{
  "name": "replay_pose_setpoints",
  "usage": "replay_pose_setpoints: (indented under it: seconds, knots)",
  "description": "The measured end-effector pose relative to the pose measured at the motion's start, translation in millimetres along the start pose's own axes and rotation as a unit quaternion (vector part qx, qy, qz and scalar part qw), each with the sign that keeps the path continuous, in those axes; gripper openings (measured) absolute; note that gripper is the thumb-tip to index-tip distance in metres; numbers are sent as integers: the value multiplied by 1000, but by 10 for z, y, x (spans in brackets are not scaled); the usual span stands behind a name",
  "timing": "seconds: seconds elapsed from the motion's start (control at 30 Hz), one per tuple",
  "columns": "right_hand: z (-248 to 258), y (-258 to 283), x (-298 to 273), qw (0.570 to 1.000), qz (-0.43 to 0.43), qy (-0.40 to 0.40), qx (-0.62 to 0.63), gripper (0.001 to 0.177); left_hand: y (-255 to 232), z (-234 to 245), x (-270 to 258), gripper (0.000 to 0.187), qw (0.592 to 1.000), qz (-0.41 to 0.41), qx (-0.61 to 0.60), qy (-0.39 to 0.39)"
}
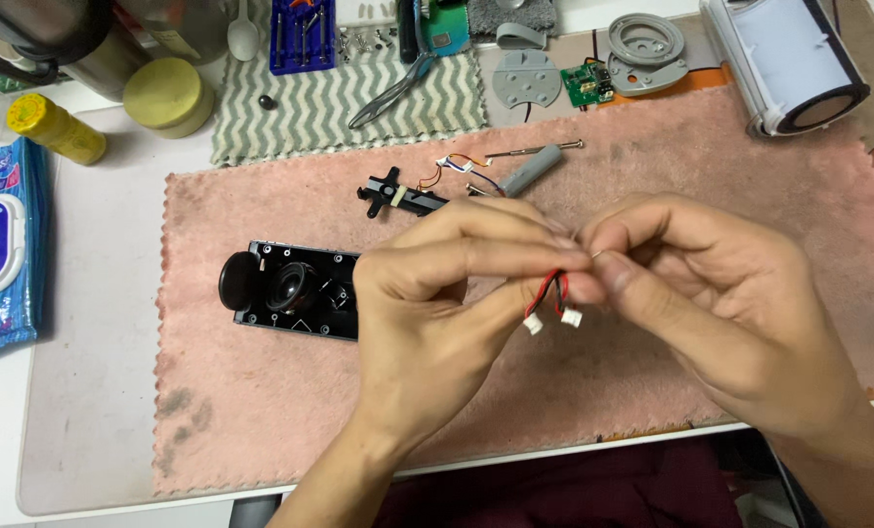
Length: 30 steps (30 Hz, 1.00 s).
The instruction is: The person disassembles a black electronic device, removing a speaker and a motor assembly. They then use a small metal tool to strip the insulation from the ends of red and black wires connected to the speaker.
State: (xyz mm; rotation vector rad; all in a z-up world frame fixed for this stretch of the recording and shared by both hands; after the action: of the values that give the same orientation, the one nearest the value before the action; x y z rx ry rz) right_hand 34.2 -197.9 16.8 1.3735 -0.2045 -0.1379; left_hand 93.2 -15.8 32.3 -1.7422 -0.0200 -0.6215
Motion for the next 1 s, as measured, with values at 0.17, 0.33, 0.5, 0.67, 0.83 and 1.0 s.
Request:
replay_pose_setpoints:
  seconds: [0.17,0.33,0.5,0.67,0.83,1.0]
  knots:
    - [-63,-127,-47,987,-41,70,136,15,-115,-3,-55,8,996,-66,-13,51]
    - [-74,-365,-81,959,-125,108,232,19,-188,-27,-109,9,995,-85,5,57]
    - [-69,-589,-73,922,-220,156,277,26,-358,-91,-136,7,990,-118,36,71]
    - [-114,-627,-28,914,-241,161,285,21,-400,-106,-142,8,983,-148,67,86]
    - [-155,-701,28,907,-256,167,290,21,-377,-135,-143,7,978,-157,96,95]
    - [-85,-777,196,921,-279,143,232,28,-424,-208,-137,8,965,-194,126,124]
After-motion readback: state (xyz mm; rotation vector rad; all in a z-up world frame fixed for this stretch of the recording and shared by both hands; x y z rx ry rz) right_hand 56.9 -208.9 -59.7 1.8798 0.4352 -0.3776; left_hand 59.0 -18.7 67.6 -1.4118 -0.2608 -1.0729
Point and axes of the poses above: each hand's wrist, its own x-axis towards the middle knuckle, its own z-axis out of the back of the hand, y = z × x, the point moved 10 cm from there along x, towards the middle knuckle, and after that the axes turned 3 degrees about -y, right-handed, at the moved point
